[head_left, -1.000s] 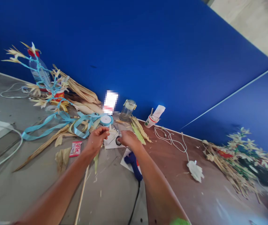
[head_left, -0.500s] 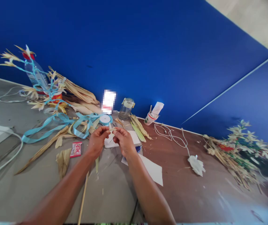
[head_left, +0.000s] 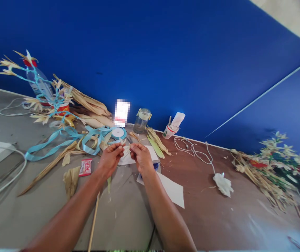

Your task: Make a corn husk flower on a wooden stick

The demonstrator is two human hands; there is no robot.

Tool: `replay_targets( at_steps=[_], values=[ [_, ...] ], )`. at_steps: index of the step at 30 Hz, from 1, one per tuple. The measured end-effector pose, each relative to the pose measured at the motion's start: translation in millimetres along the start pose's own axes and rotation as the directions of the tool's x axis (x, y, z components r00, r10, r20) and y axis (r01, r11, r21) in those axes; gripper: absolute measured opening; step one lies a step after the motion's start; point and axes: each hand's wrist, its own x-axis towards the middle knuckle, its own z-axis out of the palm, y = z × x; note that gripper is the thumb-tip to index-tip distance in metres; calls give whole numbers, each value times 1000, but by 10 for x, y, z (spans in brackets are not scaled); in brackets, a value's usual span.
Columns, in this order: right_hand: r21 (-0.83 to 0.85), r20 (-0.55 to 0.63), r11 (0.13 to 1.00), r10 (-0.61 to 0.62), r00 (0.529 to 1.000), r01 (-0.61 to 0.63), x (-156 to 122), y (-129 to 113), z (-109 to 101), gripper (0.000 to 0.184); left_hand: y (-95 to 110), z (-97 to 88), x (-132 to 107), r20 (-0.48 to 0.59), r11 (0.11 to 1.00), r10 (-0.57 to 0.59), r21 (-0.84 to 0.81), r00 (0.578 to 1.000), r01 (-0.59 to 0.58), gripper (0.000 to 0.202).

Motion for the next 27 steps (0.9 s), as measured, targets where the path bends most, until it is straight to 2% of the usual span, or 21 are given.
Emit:
replay_targets(
  at_steps=[7, 14, 20, 23, 27],
  values=[
    [-85, 3, 996, 22, 1000, -22, 25, 7, -26, 17, -15, -11, 5, 42, 992, -115, -52, 992, 118, 16],
    [-234, 6, 972, -19, 1000, 20, 46, 15, -54, 19, -27, -7, -2, 89, 982, -187, 9, 978, 187, 21],
    [-436, 31, 894, -100, 994, 104, 40, 21, -80, 19, -78, -58, 40, 64, 970, -193, 162, 979, 181, 26],
    [-397, 35, 913, -84, 996, 91, 35, 23, -74, 18, -74, -66, 42, 57, 966, -185, 197, 981, 170, 29],
    [-278, 26, 960, -11, 1000, 18, 33, 26, -52, 20, -43, -44, 24, 24, 974, -173, 155, 985, 167, 28]
  ],
)
